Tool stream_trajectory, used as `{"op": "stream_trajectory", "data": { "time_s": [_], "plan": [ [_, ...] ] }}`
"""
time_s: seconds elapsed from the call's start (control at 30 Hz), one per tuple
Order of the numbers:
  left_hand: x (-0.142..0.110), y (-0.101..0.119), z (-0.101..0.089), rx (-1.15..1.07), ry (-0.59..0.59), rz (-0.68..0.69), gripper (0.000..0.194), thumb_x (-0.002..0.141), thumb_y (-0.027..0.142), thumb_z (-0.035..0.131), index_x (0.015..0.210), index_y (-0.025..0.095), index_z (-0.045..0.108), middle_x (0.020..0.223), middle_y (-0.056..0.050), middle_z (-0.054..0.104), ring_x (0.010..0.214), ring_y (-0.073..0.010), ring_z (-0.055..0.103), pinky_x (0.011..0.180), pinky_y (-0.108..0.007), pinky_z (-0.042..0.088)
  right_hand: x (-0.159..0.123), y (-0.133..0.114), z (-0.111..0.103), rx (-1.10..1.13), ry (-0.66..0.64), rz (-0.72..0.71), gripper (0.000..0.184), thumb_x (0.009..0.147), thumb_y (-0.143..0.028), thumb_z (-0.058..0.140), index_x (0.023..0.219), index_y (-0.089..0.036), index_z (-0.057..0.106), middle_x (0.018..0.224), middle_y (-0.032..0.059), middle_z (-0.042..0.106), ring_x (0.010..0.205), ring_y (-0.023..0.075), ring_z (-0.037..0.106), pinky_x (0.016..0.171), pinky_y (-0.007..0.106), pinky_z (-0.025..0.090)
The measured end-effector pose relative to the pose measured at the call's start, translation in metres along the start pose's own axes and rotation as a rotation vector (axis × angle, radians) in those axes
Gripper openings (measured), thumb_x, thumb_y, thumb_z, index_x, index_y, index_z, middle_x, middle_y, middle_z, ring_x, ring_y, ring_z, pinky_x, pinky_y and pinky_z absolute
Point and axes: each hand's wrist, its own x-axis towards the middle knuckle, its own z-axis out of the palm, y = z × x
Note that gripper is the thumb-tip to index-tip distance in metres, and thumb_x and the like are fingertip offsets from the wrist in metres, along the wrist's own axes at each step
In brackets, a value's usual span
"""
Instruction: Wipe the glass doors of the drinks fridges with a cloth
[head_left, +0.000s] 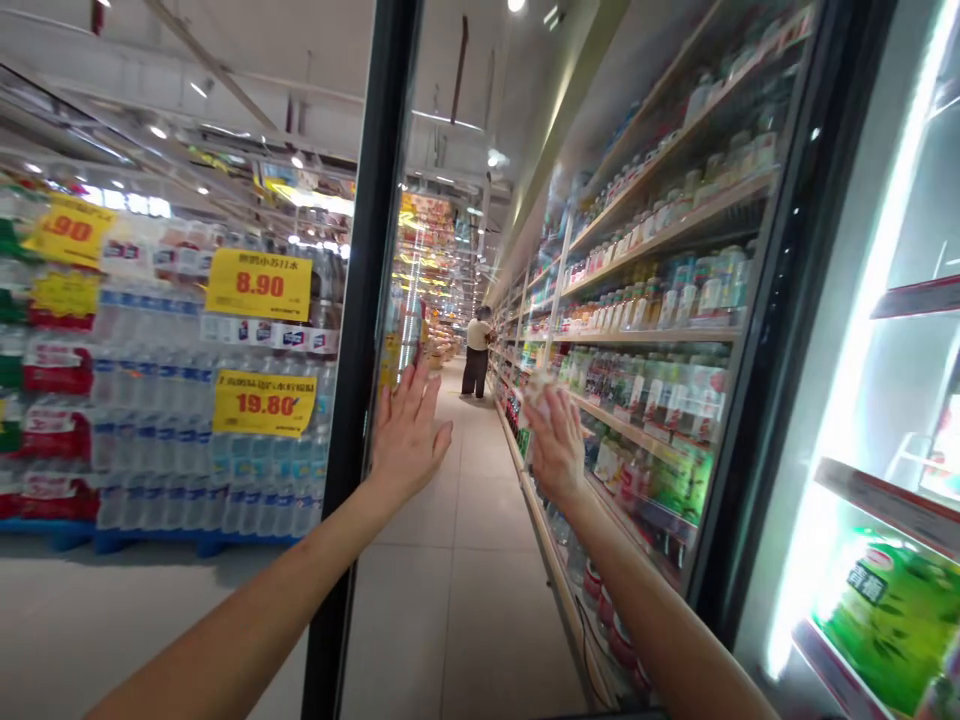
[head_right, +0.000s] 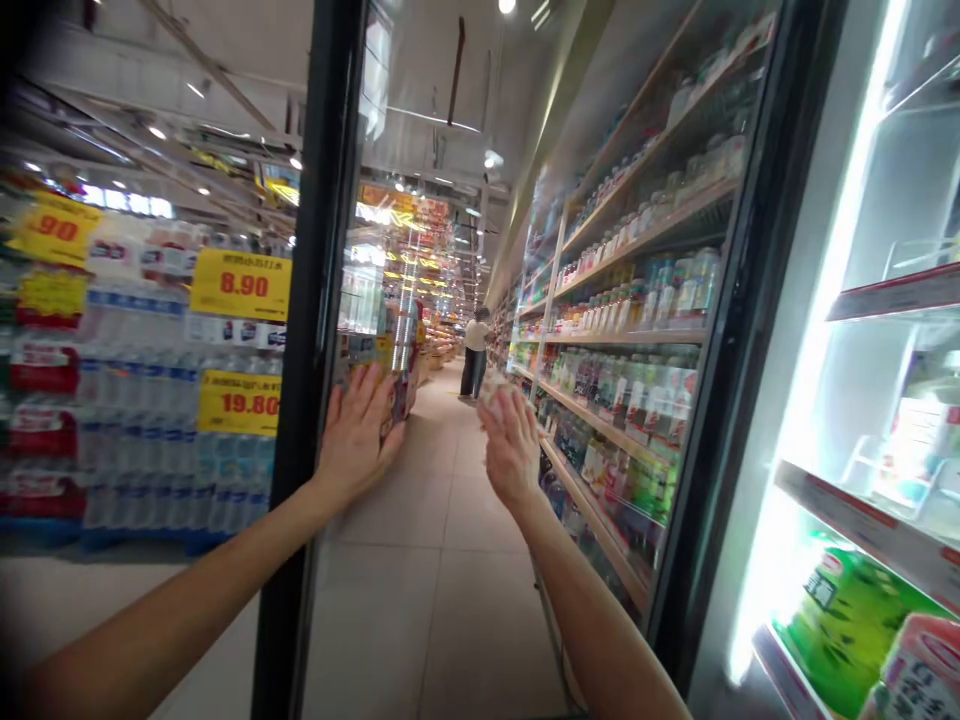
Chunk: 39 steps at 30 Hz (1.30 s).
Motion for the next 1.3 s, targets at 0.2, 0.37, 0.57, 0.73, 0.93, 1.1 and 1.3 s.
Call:
{"op": "stream_trajectory", "data": {
  "time_s": [0.2,0.37,0.57,0.73,0.93,1.1,1.3],
  "plan": [
    [0.008,-0.005,-0.006,0.009,0.007,-0.012,0.065,0.082,0.027,0.048,0.141,0.016,0.024,0.147,-0.015,0.027,0.139,-0.0258,0.020,0.111,-0.049,0.019,0.024,0.021,0.003,-0.080,0.275,0.412,0.049,0.083,-0.012,0.035,0.129,-0.018,0.048,0.145,0.0125,0.033,0.135,0.0249,0.029,0.106,0.051,0.031],
    [0.014,-0.005,-0.008,0.005,0.013,-0.003,0.064,0.083,0.028,0.047,0.141,0.017,0.024,0.147,-0.014,0.027,0.138,-0.0263,0.021,0.111,-0.051,0.017,0.046,-0.001,0.014,-0.012,0.085,0.095,0.046,0.082,-0.011,0.038,0.124,-0.023,0.053,0.142,0.0067,0.039,0.136,0.0203,0.027,0.110,0.045,0.029],
    [0.026,-0.008,-0.010,0.010,0.006,0.039,0.064,0.082,0.026,0.048,0.141,0.017,0.026,0.148,-0.013,0.027,0.139,-0.0251,0.020,0.112,-0.049,0.015,0.035,0.067,-0.014,-0.106,0.156,0.327,0.047,0.080,-0.013,0.037,0.124,-0.019,0.053,0.142,0.0107,0.039,0.134,0.0228,0.032,0.107,0.048,0.031],
    [0.039,0.005,-0.001,0.020,0.005,0.097,0.060,0.082,0.025,0.047,0.139,0.016,0.030,0.146,-0.012,0.031,0.138,-0.0243,0.021,0.112,-0.048,0.015,0.030,0.099,-0.023,-0.145,0.337,0.567,0.049,0.078,-0.012,0.033,0.123,-0.011,0.054,0.141,0.0176,0.036,0.131,0.0259,0.036,0.103,0.051,0.036],
    [0.043,0.011,0.007,0.019,0.027,0.106,0.060,0.083,0.027,0.047,0.140,0.017,0.030,0.146,-0.012,0.032,0.138,-0.0246,0.022,0.113,-0.048,0.013,0.043,0.063,-0.011,-0.020,0.041,0.130,0.044,0.080,-0.013,0.039,0.117,-0.026,0.058,0.139,0.0044,0.043,0.133,0.0190,0.034,0.107,0.044,0.033],
    [0.043,0.009,0.002,0.006,0.003,0.119,0.059,0.084,0.027,0.045,0.140,0.017,0.029,0.146,-0.011,0.031,0.139,-0.0237,0.020,0.113,-0.048,0.014,0.067,0.057,0.000,-0.077,0.360,0.510,0.050,0.081,-0.012,0.031,0.126,-0.015,0.051,0.143,0.0149,0.035,0.134,0.0259,0.030,0.106,0.053,0.031],
    [0.047,-0.006,-0.012,0.035,0.004,0.121,0.059,0.083,0.027,0.045,0.140,0.016,0.029,0.146,-0.013,0.031,0.138,-0.0244,0.022,0.111,-0.048,0.018,0.074,-0.005,0.019,0.070,-0.058,-0.105,0.044,0.082,-0.012,0.042,0.121,-0.028,0.055,0.140,0.0025,0.043,0.137,0.0162,0.025,0.110,0.041,0.029]
  ]
}}
